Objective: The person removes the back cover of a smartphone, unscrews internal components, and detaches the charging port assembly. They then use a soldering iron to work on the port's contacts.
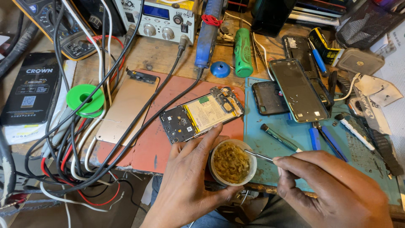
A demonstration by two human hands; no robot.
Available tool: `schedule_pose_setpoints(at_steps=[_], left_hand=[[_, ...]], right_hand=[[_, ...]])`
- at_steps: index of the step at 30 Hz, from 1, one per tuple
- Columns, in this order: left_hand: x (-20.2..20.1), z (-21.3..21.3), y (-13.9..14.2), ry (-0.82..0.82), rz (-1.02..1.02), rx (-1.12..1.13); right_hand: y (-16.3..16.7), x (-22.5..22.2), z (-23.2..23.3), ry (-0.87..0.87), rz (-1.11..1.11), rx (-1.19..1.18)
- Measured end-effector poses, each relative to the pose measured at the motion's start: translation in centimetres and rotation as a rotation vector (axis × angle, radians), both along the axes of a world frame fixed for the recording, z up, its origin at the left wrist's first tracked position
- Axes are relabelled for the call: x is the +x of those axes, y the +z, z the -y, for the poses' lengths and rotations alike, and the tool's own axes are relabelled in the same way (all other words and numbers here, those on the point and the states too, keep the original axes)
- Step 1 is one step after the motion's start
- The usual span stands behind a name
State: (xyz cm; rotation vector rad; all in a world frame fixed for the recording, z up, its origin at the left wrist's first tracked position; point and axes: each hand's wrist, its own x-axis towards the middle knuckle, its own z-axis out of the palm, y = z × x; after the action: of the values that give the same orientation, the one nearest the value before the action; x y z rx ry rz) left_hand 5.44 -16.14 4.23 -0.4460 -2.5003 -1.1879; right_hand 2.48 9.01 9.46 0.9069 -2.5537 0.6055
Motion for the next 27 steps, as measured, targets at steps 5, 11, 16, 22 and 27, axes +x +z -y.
schedule_pose_setpoints(at_steps=[5,11,16,22,27], left_hand=[[-0.1,0.0,-0.1,-0.004,0.020,-0.001],[-0.1,0.1,0.2,-0.004,0.016,-0.006],[0.0,0.2,-0.4,-0.005,0.024,-0.007],[0.1,0.2,-0.4,0.014,-0.021,-0.021],[0.9,0.3,1.2,0.007,-0.059,0.073]], right_hand=[[-0.4,-0.5,0.6,0.041,0.116,-0.021],[-0.3,-0.6,0.3,0.038,0.149,0.025],[-0.2,-0.4,-1.1,0.063,-0.046,0.006],[-0.5,0.2,-3.9,0.052,0.018,-0.151],[-3.1,0.8,-7.0,0.039,0.063,-0.221]])
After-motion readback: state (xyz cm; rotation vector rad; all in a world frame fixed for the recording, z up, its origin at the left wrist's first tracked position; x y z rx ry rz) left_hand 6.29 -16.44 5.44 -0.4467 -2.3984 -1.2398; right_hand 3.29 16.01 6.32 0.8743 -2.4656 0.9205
